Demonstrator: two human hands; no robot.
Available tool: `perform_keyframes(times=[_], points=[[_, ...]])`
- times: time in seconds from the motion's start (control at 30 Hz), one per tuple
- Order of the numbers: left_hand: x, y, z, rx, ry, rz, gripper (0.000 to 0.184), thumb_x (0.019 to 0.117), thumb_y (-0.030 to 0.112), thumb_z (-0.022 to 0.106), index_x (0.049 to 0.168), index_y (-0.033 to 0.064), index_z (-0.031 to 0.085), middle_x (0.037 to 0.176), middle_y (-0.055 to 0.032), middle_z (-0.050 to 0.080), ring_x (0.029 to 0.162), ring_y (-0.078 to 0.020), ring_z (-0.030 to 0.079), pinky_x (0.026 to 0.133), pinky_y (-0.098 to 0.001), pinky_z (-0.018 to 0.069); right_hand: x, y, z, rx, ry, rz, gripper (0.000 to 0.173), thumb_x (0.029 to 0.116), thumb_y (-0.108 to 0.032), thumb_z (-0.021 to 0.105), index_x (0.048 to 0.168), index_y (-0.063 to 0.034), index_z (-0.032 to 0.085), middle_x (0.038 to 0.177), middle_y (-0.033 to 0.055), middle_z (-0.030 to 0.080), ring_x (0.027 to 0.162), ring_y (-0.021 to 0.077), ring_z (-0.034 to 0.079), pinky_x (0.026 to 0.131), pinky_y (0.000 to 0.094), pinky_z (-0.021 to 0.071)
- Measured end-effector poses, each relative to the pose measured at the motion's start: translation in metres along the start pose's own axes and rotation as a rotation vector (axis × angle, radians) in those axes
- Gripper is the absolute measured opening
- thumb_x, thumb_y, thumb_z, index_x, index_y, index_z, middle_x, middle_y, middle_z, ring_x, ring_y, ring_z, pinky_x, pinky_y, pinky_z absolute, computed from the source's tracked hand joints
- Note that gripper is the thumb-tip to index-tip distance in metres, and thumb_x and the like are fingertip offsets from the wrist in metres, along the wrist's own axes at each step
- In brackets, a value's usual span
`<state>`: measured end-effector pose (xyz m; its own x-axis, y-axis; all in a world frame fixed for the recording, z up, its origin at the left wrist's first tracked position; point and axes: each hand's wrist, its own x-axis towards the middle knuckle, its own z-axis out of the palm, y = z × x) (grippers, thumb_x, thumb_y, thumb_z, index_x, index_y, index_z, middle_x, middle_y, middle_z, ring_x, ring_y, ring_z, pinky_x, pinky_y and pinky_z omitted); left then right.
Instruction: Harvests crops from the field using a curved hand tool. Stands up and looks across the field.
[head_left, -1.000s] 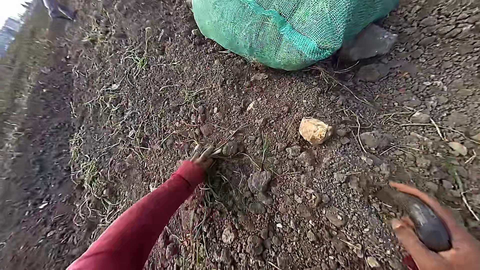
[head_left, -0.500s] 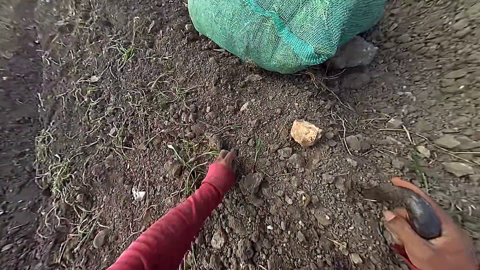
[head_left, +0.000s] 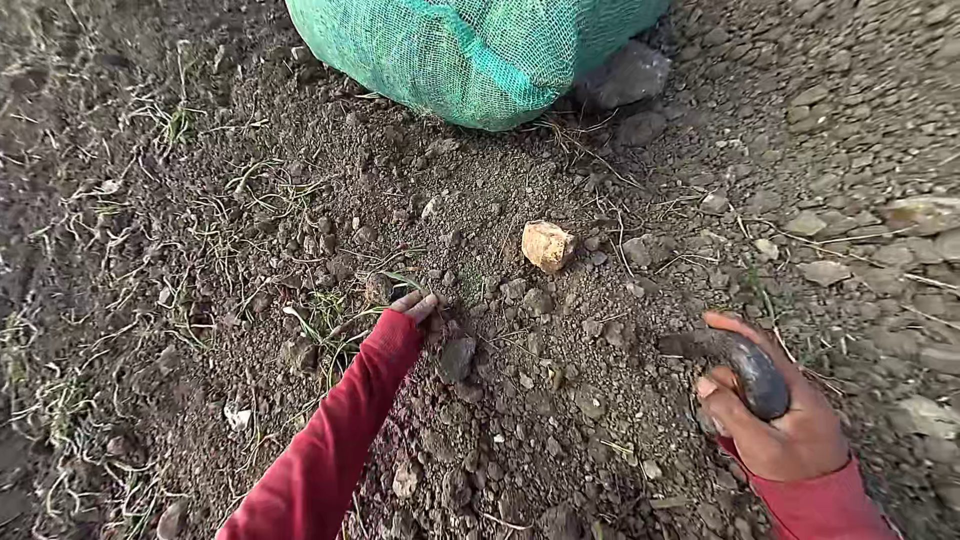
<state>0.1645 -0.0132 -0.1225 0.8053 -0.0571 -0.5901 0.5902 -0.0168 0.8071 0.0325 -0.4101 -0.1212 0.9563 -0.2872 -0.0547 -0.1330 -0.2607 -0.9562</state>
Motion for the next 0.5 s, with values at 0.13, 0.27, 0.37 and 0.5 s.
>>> perform_keyframes(times=[0.13, 0.27, 0.37, 0.5], points=[[-0.004, 0.043, 0.039, 0.627, -0.159, 0.128, 0.025, 0.1090, 0.019, 0.048, 0.104, 0.0008, 0.064, 0.069, -0.0046, 0.065, 0.056, -0.0119, 0.060, 0.058, -0.0307, 0.0525, 0.001, 0.005, -0.005, 0.041, 0.000, 0.017, 0.068, 0.0804, -0.034, 0.068, 0.146, -0.0207, 0.054, 0.069, -0.0067, 0.059, 0.046, 0.0051, 0.051, 0.040, 0.0260, 0.0468], [0.001, 0.038, 0.047, 0.563, -0.191, 0.233, 0.030, 0.1065, 0.027, 0.054, 0.099, 0.0066, 0.074, 0.074, 0.0009, 0.067, 0.055, -0.0044, 0.053, 0.052, -0.0230, 0.0464, 0.003, 0.011, -0.007, 0.092, 0.013, 0.003, 0.069, 0.0809, -0.037, 0.069, 0.146, -0.0213, 0.053, 0.068, -0.0069, 0.056, 0.045, 0.0056, 0.049, 0.040, 0.0263, 0.0465], [0.004, 0.037, 0.076, 0.141, -0.221, 0.098, 0.034, 0.1086, 0.028, 0.049, 0.100, 0.0047, 0.071, 0.057, 0.0031, 0.055, 0.043, -0.0026, 0.046, 0.042, -0.0193, 0.0423, 0.000, 0.000, -0.012, 0.128, 0.138, 0.013, 0.065, 0.0850, -0.034, 0.067, 0.146, -0.0177, 0.054, 0.067, -0.0057, 0.057, 0.044, 0.0077, 0.049, 0.039, 0.0292, 0.0467], [0.030, 0.043, 0.149, 0.288, -0.266, -0.001, 0.029, 0.1088, 0.022, 0.052, 0.103, 0.0026, 0.073, 0.073, -0.0035, 0.071, 0.047, -0.0029, 0.048, 0.043, -0.0197, 0.0391, 0.031, -0.070, -0.084, 0.369, 0.196, -0.150, 0.049, 0.0944, -0.025, 0.061, 0.143, -0.0229, 0.054, 0.055, -0.0102, 0.044, 0.039, 0.0035, 0.041, 0.039, 0.0233, 0.0433]])
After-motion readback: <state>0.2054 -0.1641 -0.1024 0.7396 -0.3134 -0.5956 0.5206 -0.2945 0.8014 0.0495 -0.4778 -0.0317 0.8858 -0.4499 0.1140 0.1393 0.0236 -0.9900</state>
